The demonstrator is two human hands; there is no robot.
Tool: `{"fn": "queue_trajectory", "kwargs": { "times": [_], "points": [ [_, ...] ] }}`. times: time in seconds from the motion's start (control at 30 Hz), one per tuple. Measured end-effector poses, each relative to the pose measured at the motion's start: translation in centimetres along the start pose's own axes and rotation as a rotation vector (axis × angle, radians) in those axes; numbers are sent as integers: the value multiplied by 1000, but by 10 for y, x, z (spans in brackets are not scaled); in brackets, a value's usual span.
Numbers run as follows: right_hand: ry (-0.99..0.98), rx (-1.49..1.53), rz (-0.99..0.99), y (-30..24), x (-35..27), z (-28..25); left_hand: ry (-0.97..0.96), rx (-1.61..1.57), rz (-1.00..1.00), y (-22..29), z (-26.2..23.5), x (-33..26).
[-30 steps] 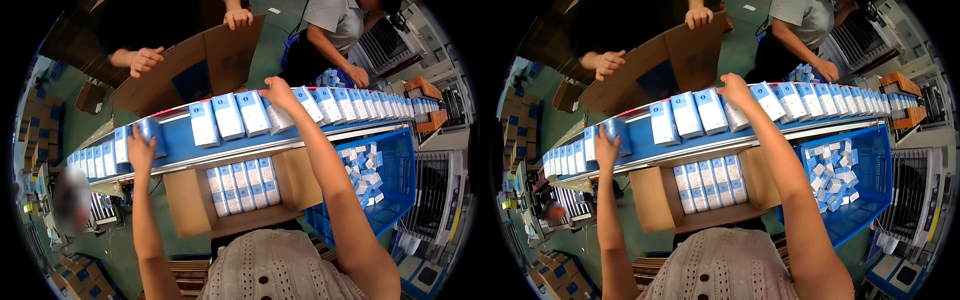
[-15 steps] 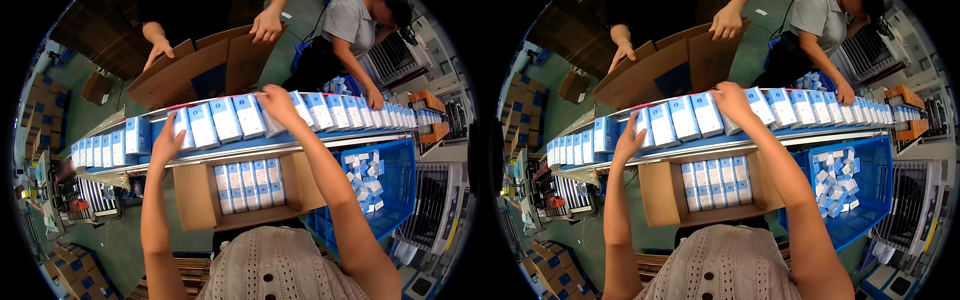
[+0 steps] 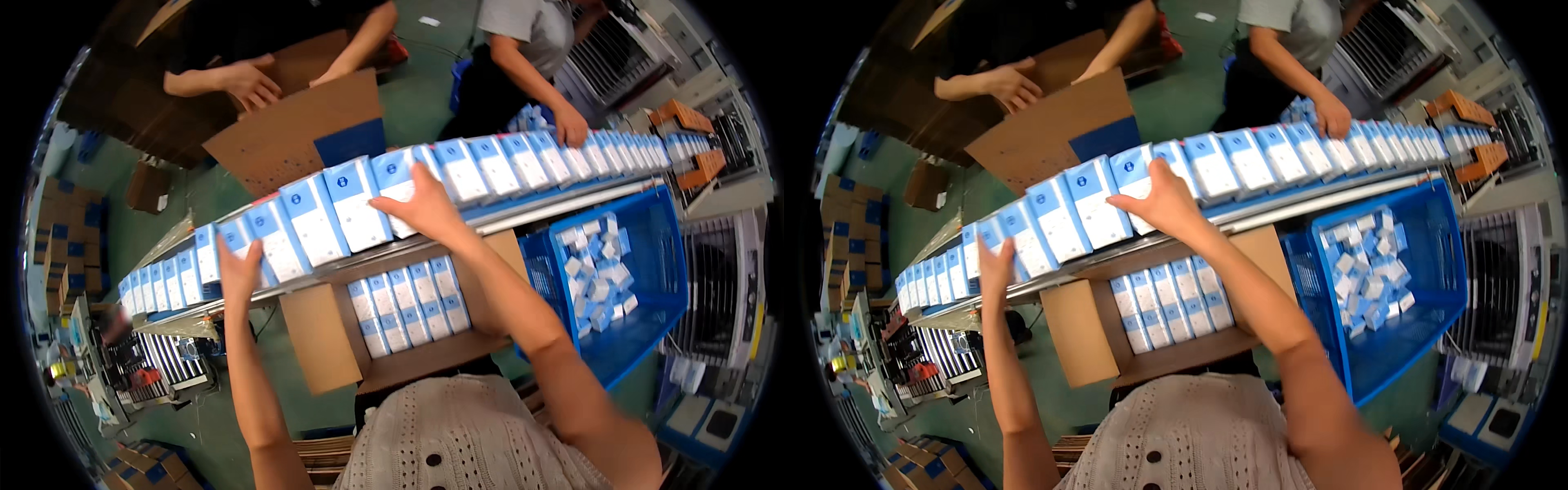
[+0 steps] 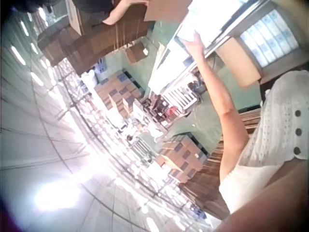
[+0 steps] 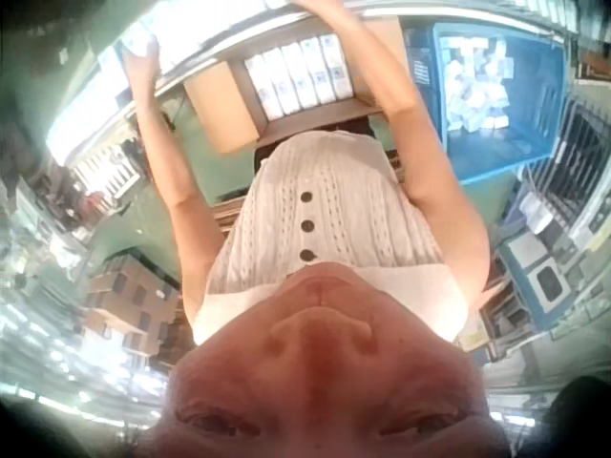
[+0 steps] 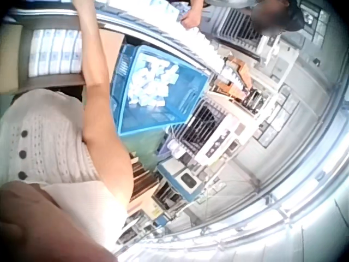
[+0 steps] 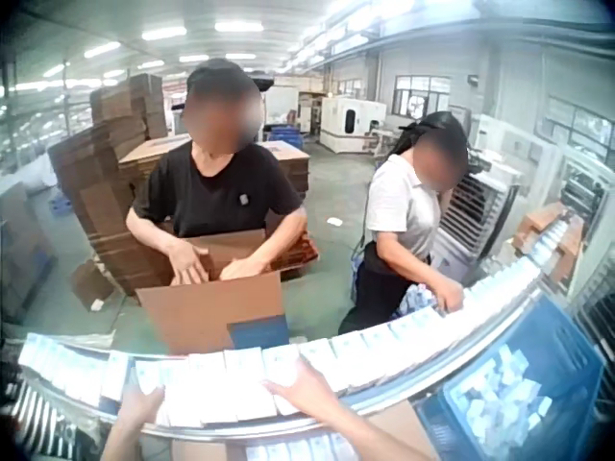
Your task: The person packs small white boxes into larger cardboard cartons, places the cartons on a roller conveyor, and fetches new flattened cardboard to assemble more cartons.
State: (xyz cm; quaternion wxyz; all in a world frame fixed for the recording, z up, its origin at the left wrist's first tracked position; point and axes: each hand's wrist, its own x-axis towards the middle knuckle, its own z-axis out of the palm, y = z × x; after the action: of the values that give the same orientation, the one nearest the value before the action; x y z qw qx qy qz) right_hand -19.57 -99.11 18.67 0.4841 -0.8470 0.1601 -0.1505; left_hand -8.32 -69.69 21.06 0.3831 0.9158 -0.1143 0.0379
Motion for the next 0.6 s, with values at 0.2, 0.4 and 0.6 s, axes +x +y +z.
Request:
{"fn": "queue_trajectory", "kwargs": {
  "times": [0.2, 0.4, 0.6],
  "points": [
    [79, 53, -35, 29, -147, -70, -61, -52, 77, 25, 18, -159],
    [-1104, -770, -149, 160, -196, -33, -1099, 983, 11, -36, 107, -183],
    [-1059, -535, -105, 220, -189, 46, -984, 356, 286, -43, 193, -154]
  ]
}}
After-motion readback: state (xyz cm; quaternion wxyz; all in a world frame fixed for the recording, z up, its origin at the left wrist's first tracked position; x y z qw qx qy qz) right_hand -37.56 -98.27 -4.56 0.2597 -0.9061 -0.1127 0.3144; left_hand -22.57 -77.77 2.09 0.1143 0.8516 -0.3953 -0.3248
